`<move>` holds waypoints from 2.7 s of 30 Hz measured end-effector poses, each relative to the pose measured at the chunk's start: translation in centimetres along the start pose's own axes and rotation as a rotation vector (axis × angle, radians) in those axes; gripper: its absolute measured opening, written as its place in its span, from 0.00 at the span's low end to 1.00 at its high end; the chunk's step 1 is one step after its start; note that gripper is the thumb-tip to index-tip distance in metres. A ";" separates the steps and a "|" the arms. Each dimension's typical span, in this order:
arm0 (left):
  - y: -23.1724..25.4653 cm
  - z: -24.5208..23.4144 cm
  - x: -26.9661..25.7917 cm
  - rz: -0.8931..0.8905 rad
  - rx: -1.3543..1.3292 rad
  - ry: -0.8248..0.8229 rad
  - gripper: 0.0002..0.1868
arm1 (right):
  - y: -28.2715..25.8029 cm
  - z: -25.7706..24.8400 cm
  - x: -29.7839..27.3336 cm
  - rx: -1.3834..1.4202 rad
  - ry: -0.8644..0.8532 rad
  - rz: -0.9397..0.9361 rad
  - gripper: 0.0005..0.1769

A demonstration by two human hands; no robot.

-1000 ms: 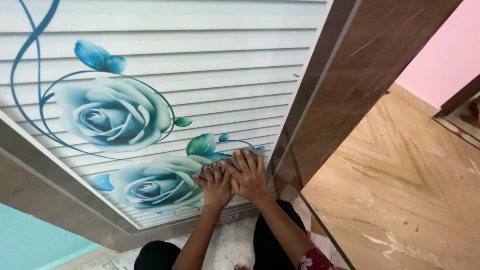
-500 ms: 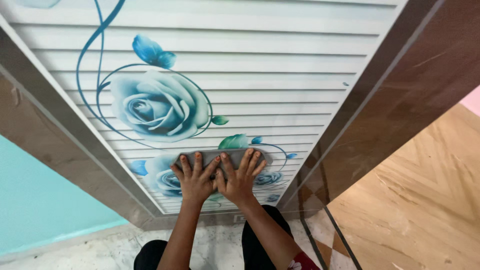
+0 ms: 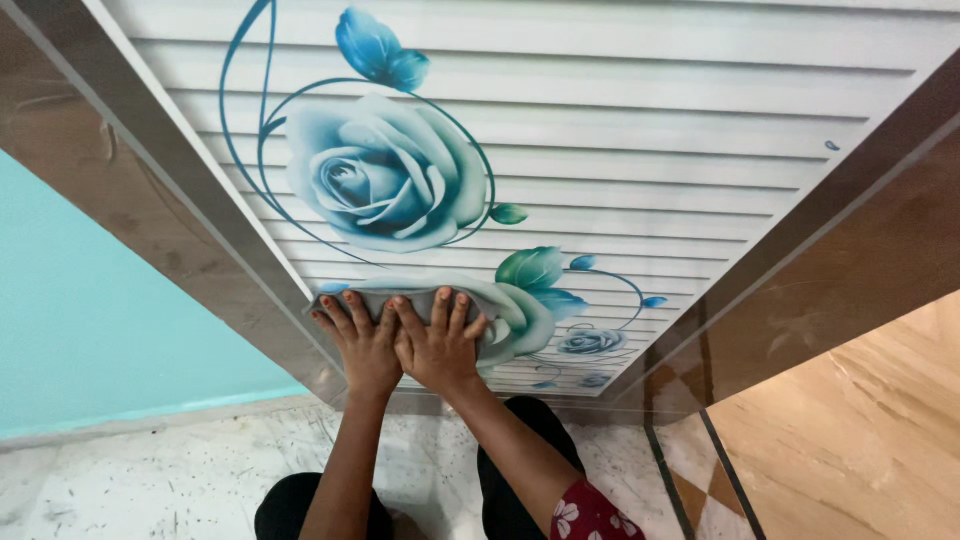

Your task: The person cleans a door by wiping its decorated surface and frame using a cloth.

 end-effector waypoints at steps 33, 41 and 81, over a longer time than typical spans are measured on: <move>12.2 9.8 -13.2 -0.131 -0.066 -0.560 0.53 | 7.0 -5.8 -6.3 -0.427 -0.733 -0.829 0.44; 16.6 10.1 -12.5 -0.065 -0.087 -0.434 0.54 | 10.0 -8.3 -8.1 -0.406 -0.835 -0.583 0.43; 8.6 4.7 0.6 0.097 -0.068 0.153 0.30 | 8.5 -4.1 -1.9 0.117 -0.042 -0.010 0.41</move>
Point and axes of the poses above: each hand's wrist, its own x-axis towards the middle knuckle, its own z-axis out of the palm, y = z × x, the point moved 3 cm from there along x, towards the middle knuckle, and after that the axes turned 3 degrees about x, right-handed, at the moved point
